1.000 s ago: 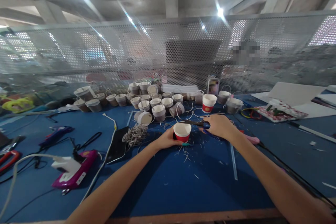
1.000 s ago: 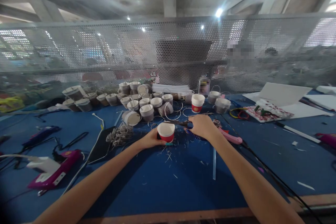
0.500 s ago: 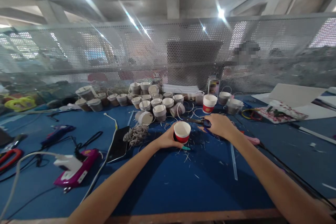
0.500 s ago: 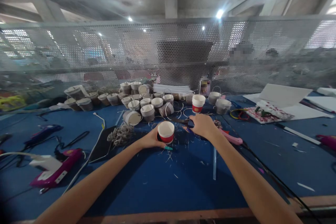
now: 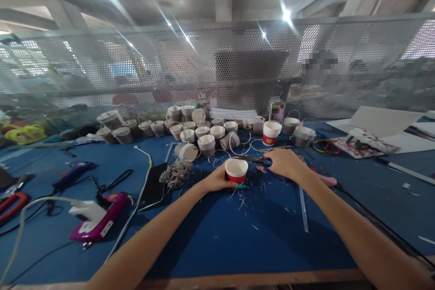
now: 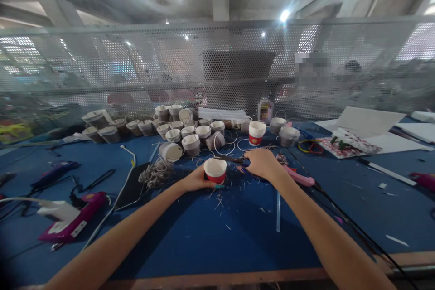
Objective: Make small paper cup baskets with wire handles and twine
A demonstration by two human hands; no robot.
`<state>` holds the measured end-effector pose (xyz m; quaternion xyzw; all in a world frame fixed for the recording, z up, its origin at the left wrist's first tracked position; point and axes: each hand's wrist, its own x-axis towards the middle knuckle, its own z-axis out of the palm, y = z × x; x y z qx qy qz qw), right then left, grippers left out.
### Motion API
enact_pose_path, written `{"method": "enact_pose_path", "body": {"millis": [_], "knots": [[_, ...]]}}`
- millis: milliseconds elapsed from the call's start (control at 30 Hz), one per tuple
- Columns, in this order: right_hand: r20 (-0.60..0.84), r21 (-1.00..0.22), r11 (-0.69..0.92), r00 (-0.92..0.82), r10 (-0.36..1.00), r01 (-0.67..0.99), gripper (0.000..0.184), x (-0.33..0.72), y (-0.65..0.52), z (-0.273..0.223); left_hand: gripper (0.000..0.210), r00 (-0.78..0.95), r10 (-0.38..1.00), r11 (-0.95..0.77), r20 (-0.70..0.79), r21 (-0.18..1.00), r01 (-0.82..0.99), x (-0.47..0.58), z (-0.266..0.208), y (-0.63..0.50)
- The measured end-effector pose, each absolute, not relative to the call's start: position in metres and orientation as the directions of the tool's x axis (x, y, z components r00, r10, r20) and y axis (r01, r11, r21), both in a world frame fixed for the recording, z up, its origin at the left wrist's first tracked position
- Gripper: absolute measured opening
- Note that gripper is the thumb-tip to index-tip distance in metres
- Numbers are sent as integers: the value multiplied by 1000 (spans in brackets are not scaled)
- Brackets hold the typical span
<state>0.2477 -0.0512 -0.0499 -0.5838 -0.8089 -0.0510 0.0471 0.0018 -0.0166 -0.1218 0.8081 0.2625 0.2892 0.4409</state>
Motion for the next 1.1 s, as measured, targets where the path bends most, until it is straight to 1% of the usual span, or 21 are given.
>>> {"method": "enact_pose_path", "body": {"millis": [133,200,267,400,500,567,700,867,967,1100], "knots": [[113,34,326,-327,938,945,43,248,-49,-53,71,692,691,-412,209,901,138,2,-123,-16],[117,50,337,-340,933,940,44,250,-48,-53,74,697,691,-377,188,917,126,2,-123,-16],[135,39,328,-330,934,944,45,252,-47,-52,78,704,690,-362,168,922,135,0,-122,-16],[141,-19,251,-246,959,968,50,255,-46,-50,88,703,690,-395,173,904,166,-1,-117,-17],[171,16,251,-251,953,968,52,255,-46,-52,93,669,713,-424,211,889,173,1,-116,-19],[178,31,297,-298,938,954,50,253,-46,-55,89,661,715,-444,227,878,179,3,-116,-19],[137,50,353,-357,924,934,46,249,-49,-56,76,700,673,-458,238,878,141,3,-120,-18],[134,74,316,-323,937,946,46,247,-54,-48,71,710,662,-450,239,885,121,2,-125,-15],[103,79,298,-305,947,951,47,247,-56,-46,71,700,669,-447,250,888,110,2,-125,-15],[55,66,271,-274,960,960,49,246,-58,-47,73,679,692,-458,243,875,154,2,-123,-18]]}}
